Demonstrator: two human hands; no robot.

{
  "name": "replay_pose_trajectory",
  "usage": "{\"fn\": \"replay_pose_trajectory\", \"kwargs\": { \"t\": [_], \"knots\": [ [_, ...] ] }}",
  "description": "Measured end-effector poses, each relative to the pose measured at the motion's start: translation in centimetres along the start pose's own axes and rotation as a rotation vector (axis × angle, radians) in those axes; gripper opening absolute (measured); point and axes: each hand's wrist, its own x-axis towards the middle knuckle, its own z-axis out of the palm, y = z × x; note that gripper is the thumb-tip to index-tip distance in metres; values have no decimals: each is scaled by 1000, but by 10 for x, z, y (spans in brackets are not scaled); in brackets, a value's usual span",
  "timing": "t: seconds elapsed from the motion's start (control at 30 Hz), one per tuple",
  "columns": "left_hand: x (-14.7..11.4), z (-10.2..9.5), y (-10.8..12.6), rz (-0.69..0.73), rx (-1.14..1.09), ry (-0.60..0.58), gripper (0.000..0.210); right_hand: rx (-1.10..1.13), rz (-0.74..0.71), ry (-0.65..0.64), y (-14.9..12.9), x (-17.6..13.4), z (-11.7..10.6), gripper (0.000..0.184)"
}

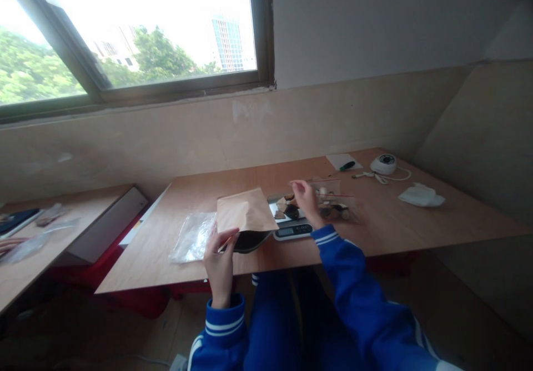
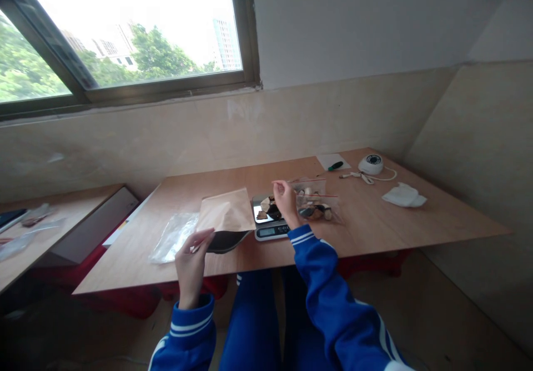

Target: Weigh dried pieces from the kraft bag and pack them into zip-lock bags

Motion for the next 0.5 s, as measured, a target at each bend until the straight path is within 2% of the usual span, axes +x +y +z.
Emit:
{"fn": "replay_pose_trajectory", "kwargs": {
  "t": [0.03,0.1,0.13,0.2,0.23,0.27,0.3,0.4,0.5],
  "knots": [
    [1,1,-1,3,2,1,24,51,-38,3,-16,-14,-3,29],
    [3,4,-1,9,6,2,24,291,-161,-96,-47,-44,-8,26],
    [5,5,0,11,10,2,24,361,-213,-227,-61,-59,-10,25],
    [8,7,2,16,20,4,23,378,-352,-605,-80,-86,-10,22],
    [8,8,3,18,26,9,22,346,-404,-711,-85,-96,-8,22],
    [9,8,4,17,31,14,22,299,-438,-752,-87,-104,-3,22],
    [9,8,5,14,33,20,21,240,-462,-749,-86,-110,3,23],
    [8,8,4,11,35,21,22,39,-496,-623,-76,-119,29,26],
    [5,9,1,20,41,5,23,-179,-474,-595,-65,-120,55,25]
  ]
}}
